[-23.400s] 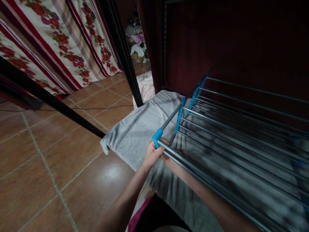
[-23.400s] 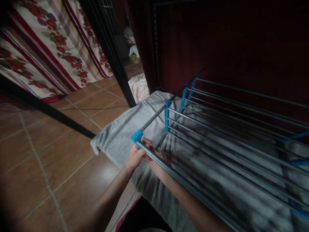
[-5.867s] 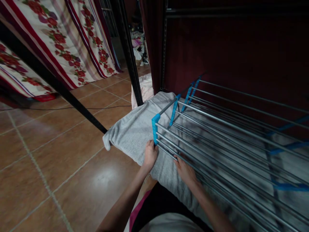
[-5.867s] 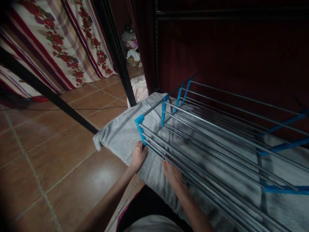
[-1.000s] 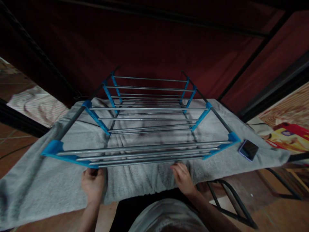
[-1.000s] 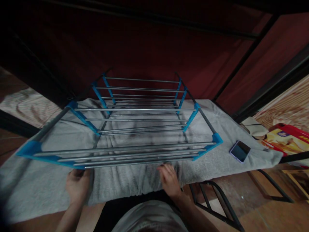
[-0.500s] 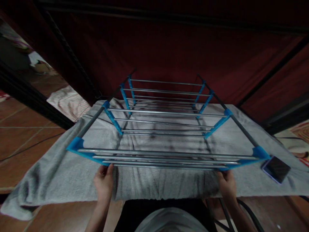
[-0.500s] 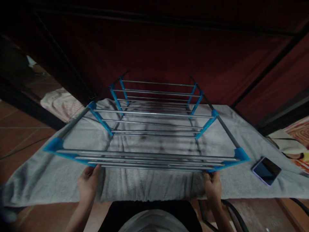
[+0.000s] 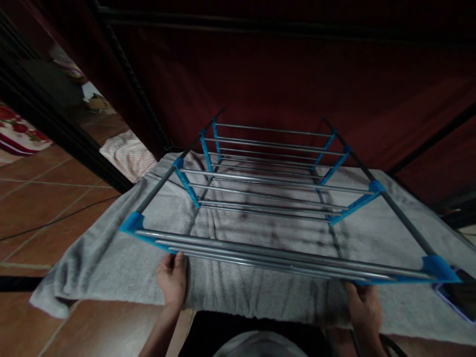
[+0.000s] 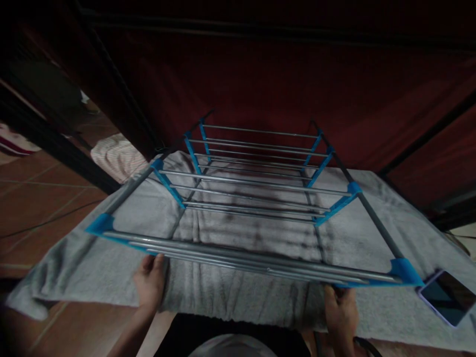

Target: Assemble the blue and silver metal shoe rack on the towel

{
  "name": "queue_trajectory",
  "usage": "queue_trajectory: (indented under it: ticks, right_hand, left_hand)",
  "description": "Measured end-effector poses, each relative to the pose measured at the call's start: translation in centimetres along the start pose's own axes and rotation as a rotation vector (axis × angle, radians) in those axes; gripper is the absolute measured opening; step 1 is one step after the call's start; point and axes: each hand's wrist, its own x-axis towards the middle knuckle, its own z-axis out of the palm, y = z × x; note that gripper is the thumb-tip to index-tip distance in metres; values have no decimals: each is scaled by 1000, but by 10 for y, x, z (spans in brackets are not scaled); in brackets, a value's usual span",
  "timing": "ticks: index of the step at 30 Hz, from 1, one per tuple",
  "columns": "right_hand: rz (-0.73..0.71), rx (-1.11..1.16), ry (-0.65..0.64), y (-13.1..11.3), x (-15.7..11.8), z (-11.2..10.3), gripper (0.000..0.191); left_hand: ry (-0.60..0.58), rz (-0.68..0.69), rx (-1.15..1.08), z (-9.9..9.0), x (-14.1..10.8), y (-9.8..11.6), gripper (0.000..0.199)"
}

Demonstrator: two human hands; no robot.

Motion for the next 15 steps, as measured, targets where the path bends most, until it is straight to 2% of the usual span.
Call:
queue_trajectory:
  ticks: [3,7,11,15]
  right_hand:
    - [52,74,-25,8,6,3,47]
    - [103,356,-90,4,12,-4,44]
    - [177,533,-74,-15,18,-29,46]
    - [83,593,2,-36,35,-54,43]
  left_hand:
    - [-3,14,28,0,0,5,36]
    - [-29,28,-18,-2,0,10,35]
    - [-71,5,-74,-7,0,7,38]
    - [-84,-117,1,-10,8,-5,45]
